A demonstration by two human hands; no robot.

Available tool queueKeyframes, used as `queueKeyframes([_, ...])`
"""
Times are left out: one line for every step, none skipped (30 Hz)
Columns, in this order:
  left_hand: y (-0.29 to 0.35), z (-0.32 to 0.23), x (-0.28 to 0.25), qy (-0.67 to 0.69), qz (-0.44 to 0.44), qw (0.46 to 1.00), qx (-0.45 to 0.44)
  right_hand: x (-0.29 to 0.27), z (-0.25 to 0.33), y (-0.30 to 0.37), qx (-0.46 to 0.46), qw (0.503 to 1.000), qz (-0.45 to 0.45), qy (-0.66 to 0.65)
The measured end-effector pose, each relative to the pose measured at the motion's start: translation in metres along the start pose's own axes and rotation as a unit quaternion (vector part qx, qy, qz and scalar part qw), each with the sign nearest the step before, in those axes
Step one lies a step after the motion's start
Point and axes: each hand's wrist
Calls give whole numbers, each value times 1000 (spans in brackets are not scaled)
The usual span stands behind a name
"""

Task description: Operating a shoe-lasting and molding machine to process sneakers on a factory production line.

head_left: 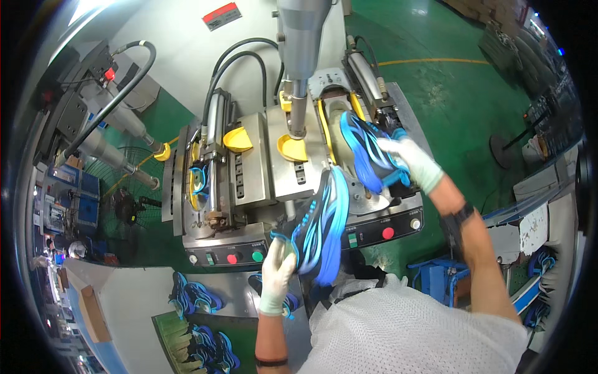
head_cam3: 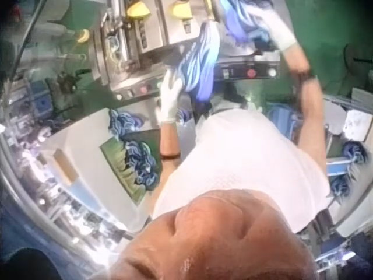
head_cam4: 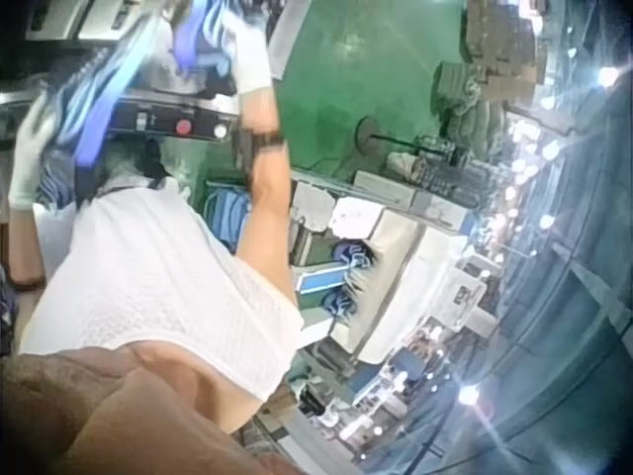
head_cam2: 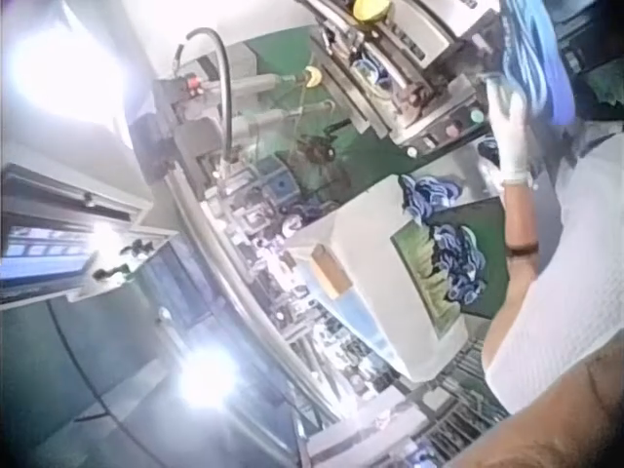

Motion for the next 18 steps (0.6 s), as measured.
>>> queueKeyframes([37,11,-15,-35,-46,998,-7,-2,-1,-48,2,997,-38,60])
queueKeyframes([67,8,-29,-74,-15,997,10,-2,-2,-91,2,990,-76,119])
queueKeyframes([100,2,-35,-82,-66,989,-104,-2,-3,-131,10,931,-143,335])
queueKeyframes([127,9,-38,-130,-93,986,-47,-1,-15,-162,14,821,-200,534])
queueKeyframes([161,23,-47,-115,-141,979,-90,-20,-51,-191,-49,767,-288,572])
queueKeyframes([194,45,-53,-123,-198,970,-62,-36,-80,-216,-117,702,-361,603])
queueKeyframes([231,58,-53,-176,-263,943,-101,-7,-81,-222,-113,734,-327,585])
queueKeyframes([274,64,-44,-223,-324,906,-154,19,-73,-206,-100,762,-287,572])
queueKeyframes([300,82,-39,-185,-402,883,-155,8,-63,-223,-123,750,-209,616])
queueKeyframes([324,105,-37,-148,-479,852,-153,-23,-78,-218,-138,732,-253,618])
queueKeyframes([332,122,-40,-89,-503,841,-179,4,-63,-196,-154,785,-182,572])
queueKeyframes([331,134,-43,-126,-530,821,-173,-14,-63,-191,-170,746,-214,607])
queueKeyframes([323,149,-41,-191,-579,779,-148,-50,-65,-213,-110,817,-145,548])
queueKeyframes([331,161,-42,-207,-595,755,-178,-44,-75,-227,-108,826,-93,545])
queueKeyframes([351,228,-52,-176,-633,739,-149,-56,-77,-254,-137,805,-63,574])
queueKeyframes([317,273,-68,-164,-639,737,-149,-139,-55,-287,-140,867,-55,475])
queueKeyframes([307,274,-73,-71,-564,801,-189,-142,-58,-300,-87,869,-45,485])
queueKeyframes([306,345,-67,-206,-615,750,-130,-136,-49,-305,-34,867,-38,495])
Point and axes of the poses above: each hand's wrist, its own y-axis away from the middle knuckle, its own x-axis out of the palm, z = x × y, and after that the axes turned 5 degrees about x, right-handed
